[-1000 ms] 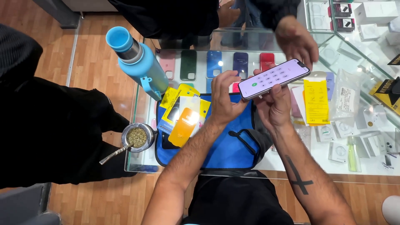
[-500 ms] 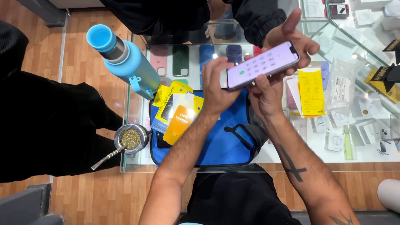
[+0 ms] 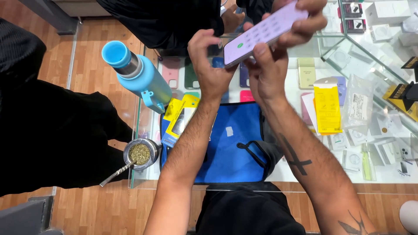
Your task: Cleaning a smartphone screen with a cloth and testing the touchscreen interface.
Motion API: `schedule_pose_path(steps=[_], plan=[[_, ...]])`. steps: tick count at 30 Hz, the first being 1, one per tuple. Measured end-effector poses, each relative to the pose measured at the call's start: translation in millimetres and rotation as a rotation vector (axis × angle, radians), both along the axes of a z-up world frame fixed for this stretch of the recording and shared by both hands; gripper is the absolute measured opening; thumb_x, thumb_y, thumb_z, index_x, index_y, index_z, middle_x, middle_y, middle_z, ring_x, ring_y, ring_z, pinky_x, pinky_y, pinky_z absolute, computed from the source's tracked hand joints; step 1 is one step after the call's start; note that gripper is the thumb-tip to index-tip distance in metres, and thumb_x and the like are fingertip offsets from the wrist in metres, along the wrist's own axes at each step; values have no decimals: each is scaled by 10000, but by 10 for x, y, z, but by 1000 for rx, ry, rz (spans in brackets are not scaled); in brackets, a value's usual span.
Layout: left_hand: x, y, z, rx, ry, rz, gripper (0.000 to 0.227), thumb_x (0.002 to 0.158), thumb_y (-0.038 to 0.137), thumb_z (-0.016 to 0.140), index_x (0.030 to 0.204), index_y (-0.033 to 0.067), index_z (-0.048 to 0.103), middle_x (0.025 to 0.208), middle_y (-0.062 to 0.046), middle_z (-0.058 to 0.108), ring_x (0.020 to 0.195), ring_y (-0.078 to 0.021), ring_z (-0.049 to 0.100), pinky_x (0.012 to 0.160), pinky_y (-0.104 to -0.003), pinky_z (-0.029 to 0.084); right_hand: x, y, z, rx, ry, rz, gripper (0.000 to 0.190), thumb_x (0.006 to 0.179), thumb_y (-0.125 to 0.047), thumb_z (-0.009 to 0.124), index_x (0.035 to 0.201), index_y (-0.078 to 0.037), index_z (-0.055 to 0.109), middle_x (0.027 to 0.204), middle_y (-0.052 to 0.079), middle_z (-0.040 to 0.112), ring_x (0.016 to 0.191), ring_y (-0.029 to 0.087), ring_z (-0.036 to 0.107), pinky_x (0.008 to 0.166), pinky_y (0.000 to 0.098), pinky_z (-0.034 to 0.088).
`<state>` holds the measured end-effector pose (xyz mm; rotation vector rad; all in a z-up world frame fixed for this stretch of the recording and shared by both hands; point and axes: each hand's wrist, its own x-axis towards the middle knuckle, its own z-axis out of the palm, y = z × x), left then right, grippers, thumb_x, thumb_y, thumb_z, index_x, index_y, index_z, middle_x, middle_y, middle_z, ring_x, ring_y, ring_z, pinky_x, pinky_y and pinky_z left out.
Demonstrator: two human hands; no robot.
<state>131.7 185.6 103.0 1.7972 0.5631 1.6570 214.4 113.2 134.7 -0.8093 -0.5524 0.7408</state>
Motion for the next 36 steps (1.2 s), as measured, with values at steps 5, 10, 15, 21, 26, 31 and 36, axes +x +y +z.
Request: schedule_pose_path(steps=[5, 10, 15, 21, 26, 31, 36], plan=[[113, 126, 216, 13, 9, 38, 392, 742, 192, 748, 1050, 174, 506, 1136, -65, 477, 1109, -210, 491, 932, -329, 450, 182, 269, 166, 53, -106, -24, 455, 802, -400, 707, 1154, -188, 512, 1212, 111, 613, 1042, 230, 611, 688, 347, 502], [268, 284, 362, -46, 53, 100, 338, 704, 39, 671, 968, 215, 553, 1129, 4, 493, 1031, -203, 504, 917, -301, 408, 242, 499, 317, 192, -96, 3, 208, 877, -181, 678, 1018, -170, 527, 865, -12, 513, 731, 145, 487, 558, 276, 310], [303, 419, 403, -57, 53, 144, 546, 727, 358, 759, 1074, 121, 410, 1012, -29, 442, 971, -189, 458, 872, -307, 408, 317, 543, 217, 189, -49, -16, 205, 872, -163, 678, 1054, -156, 583, 1007, 77, 642, 991, 245, 618, 717, 339, 454], [99, -42, 353, -71, -234, -86, 529, 864, 102, 693, 1278, 153, 366, 1324, -73, 440, 1249, -183, 447, 981, -301, 480, 187, 124, -71, -68, 25, -12, 433, 818, -258, 635, 1201, -113, 491, 1160, 123, 631, 1000, 227, 644, 801, 326, 533], [-162, -712, -298, -37, -233, -9, 503, 763, 113, 736, 1161, 57, 433, 1051, -104, 514, 1024, -220, 535, 958, -347, 406, -49, -566, -830, -266, -88, 8, 290, 842, -199, 643, 1081, -68, 545, 929, 43, 613, 830, 109, 613, 717, 224, 530], [-569, -1373, -1137, -33, 120, -244, 320, 734, 175, 738, 970, 41, 567, 839, -60, 624, 502, -152, 525, 477, -281, 451, -206, -1353, -1413, -595, -349, 111, 259, 847, -169, 595, 1067, -39, 637, 723, 73, 644, 656, 135, 609, 590, 266, 514], [-1035, -1586, -1504, -249, 376, -429, 214, 787, 198, 704, 933, 81, 600, 665, -29, 648, 393, -137, 491, 381, -251, 406, -343, -1686, -1681, -638, -297, 165, 234, 837, -86, 590, 1050, 2, 624, 718, 137, 673, 589, 169, 637, 466, 253, 528]])
